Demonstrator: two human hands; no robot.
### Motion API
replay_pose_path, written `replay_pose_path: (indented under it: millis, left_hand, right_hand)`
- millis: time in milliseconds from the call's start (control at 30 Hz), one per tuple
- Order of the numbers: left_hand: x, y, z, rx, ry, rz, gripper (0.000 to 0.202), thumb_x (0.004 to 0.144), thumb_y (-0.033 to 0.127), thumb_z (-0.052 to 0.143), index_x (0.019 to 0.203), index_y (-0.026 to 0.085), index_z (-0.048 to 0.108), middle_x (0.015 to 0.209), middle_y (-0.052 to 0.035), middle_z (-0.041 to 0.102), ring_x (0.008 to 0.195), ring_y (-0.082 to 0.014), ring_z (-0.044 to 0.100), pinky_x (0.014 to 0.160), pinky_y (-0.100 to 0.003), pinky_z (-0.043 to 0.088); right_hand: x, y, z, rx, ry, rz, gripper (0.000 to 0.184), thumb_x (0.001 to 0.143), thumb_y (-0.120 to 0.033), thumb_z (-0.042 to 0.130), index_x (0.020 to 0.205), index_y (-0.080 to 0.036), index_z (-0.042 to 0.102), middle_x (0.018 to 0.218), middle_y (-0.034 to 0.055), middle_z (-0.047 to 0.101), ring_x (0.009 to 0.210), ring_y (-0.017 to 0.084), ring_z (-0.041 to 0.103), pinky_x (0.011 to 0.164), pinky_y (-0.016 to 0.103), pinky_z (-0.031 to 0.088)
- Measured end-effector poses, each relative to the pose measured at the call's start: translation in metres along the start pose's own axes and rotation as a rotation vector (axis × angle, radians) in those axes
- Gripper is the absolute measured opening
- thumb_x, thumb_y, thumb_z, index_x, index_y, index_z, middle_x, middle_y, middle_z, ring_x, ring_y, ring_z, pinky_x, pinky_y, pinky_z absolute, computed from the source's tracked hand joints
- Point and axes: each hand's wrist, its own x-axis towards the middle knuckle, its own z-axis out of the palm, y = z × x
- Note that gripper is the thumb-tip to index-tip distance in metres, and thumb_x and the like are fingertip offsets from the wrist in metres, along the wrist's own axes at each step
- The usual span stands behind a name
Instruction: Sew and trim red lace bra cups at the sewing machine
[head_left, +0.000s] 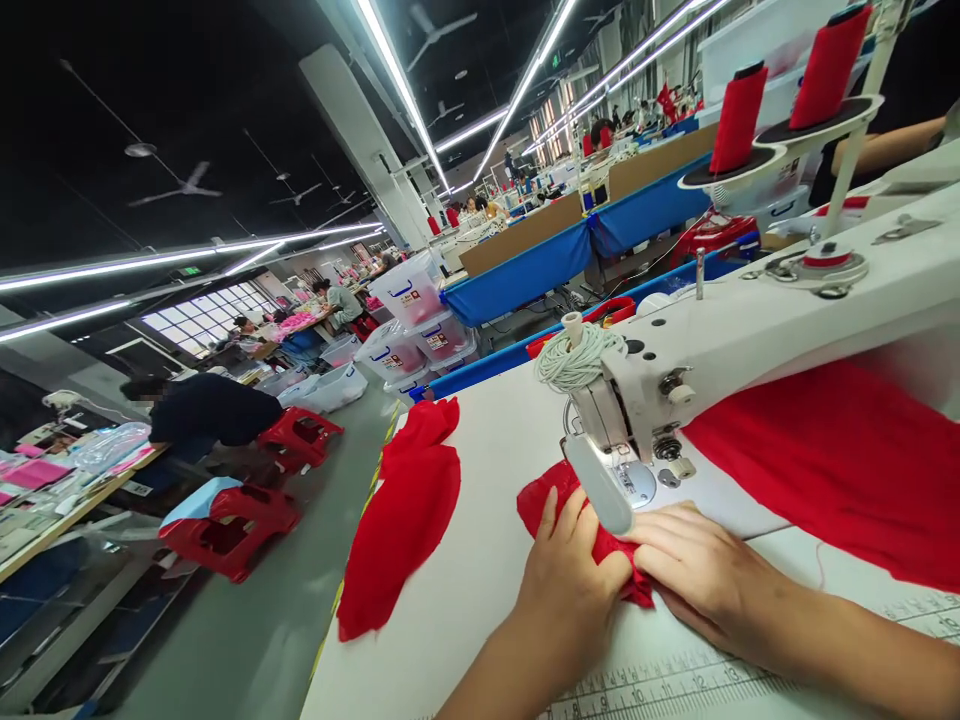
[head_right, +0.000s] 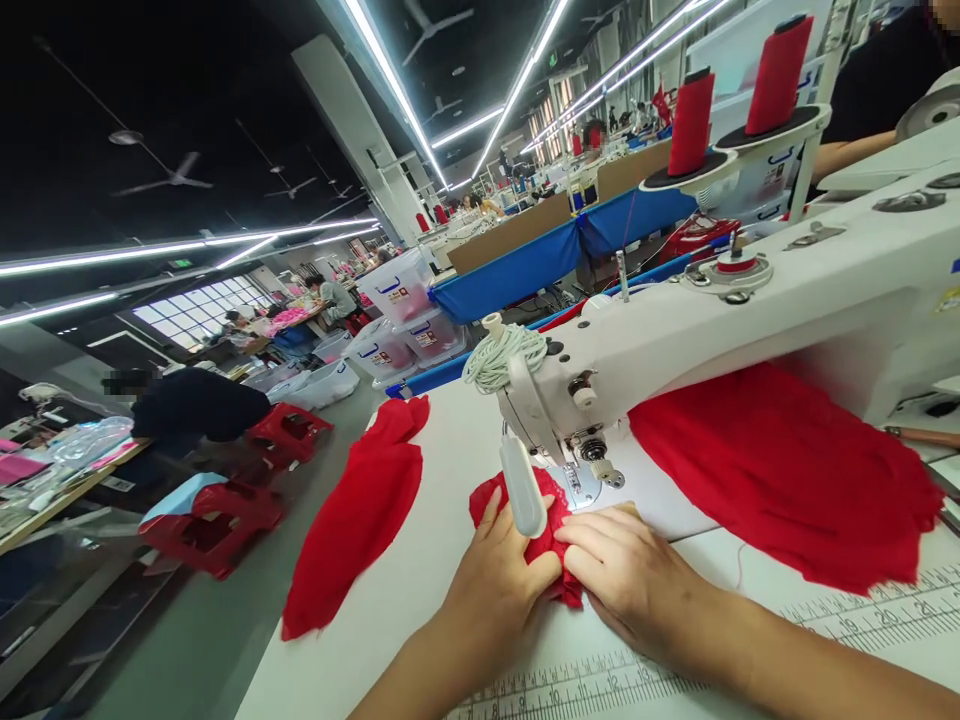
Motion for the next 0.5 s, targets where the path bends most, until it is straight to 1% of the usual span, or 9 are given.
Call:
replay_pose_path:
  millis: [67, 133, 233, 300, 367, 433, 500]
  left_hand:
    - [0.006, -0.006, -0.003, -0.108, -0.129, -0.019, 0.009, 0.085, 0.020, 0.056, 0.078, 0.021, 0.062, 0.102, -0.0095, 0.062, 0.105, -0.0271, 0.056, 0.097, -0.052, 0.044]
    - [0.012, -0.010, -0.005, -0.207, -0.239, -0.083, 0.013, 0.088, 0.023, 0.055, 0.077, 0.021, 0.062, 0.101, -0.0091, 0.063, 0.105, -0.0267, 0.056, 0.097, -0.051, 0.044]
    - [0.023, -0.016, -0.005, -0.316, -0.315, -0.152, 0.010, 0.088, 0.022, 0.055, 0.082, 0.021, 0.062, 0.109, -0.0091, 0.063, 0.108, -0.0274, 0.055, 0.102, -0.053, 0.040]
    - [0.031, -0.021, -0.003, -0.386, -0.330, -0.144, 0.011, 0.087, 0.018, 0.053, 0.080, 0.021, 0.062, 0.104, -0.0077, 0.064, 0.105, -0.0255, 0.055, 0.101, -0.049, 0.040]
    - [0.041, -0.028, 0.003, -0.454, -0.310, -0.125, 0.017, 0.088, 0.019, 0.051, 0.075, 0.021, 0.061, 0.092, -0.0061, 0.064, 0.098, -0.0239, 0.055, 0.097, -0.044, 0.041]
    - [0.052, -0.037, 0.010, -0.532, -0.258, -0.135, 0.021, 0.089, 0.028, 0.052, 0.072, 0.021, 0.063, 0.084, -0.0053, 0.060, 0.093, -0.0233, 0.053, 0.091, -0.040, 0.042]
    - [0.062, -0.044, 0.019, -0.625, -0.197, -0.187, 0.026, 0.087, 0.039, 0.056, 0.071, 0.020, 0.065, 0.079, -0.0046, 0.057, 0.086, -0.0222, 0.051, 0.084, -0.037, 0.043]
  right_hand:
    - [0.001, 0.001, 0.001, -0.016, 0.003, -0.003, 0.028, 0.087, -0.002, 0.036, 0.095, -0.015, 0.060, 0.099, 0.0140, 0.069, 0.097, 0.025, 0.063, 0.083, 0.041, 0.047]
    - [0.002, 0.001, -0.002, -0.051, -0.020, -0.019, 0.027, 0.087, 0.000, 0.038, 0.094, -0.014, 0.060, 0.094, 0.0134, 0.070, 0.092, 0.024, 0.065, 0.082, 0.039, 0.048]
    - [0.004, 0.002, -0.008, -0.145, -0.002, -0.003, 0.032, 0.082, 0.004, 0.038, 0.097, -0.013, 0.061, 0.094, 0.0124, 0.072, 0.091, 0.024, 0.067, 0.085, 0.039, 0.048]
    - [0.004, 0.004, -0.011, -0.210, 0.039, 0.046, 0.036, 0.078, 0.005, 0.037, 0.097, -0.013, 0.062, 0.097, 0.0122, 0.072, 0.095, 0.024, 0.067, 0.089, 0.041, 0.046]
    - [0.005, 0.007, -0.012, -0.269, 0.044, 0.087, 0.034, 0.076, 0.005, 0.037, 0.090, -0.015, 0.062, 0.098, 0.0115, 0.072, 0.096, 0.023, 0.067, 0.091, 0.040, 0.046]
    - [0.007, 0.012, -0.014, -0.362, 0.049, 0.123, 0.032, 0.076, 0.006, 0.038, 0.081, -0.016, 0.061, 0.089, 0.0099, 0.072, 0.089, 0.022, 0.068, 0.089, 0.038, 0.045]
    - [0.010, 0.017, -0.016, -0.463, 0.059, 0.166, 0.033, 0.074, 0.008, 0.037, 0.079, -0.015, 0.061, 0.076, 0.0086, 0.069, 0.079, 0.022, 0.067, 0.089, 0.039, 0.043]
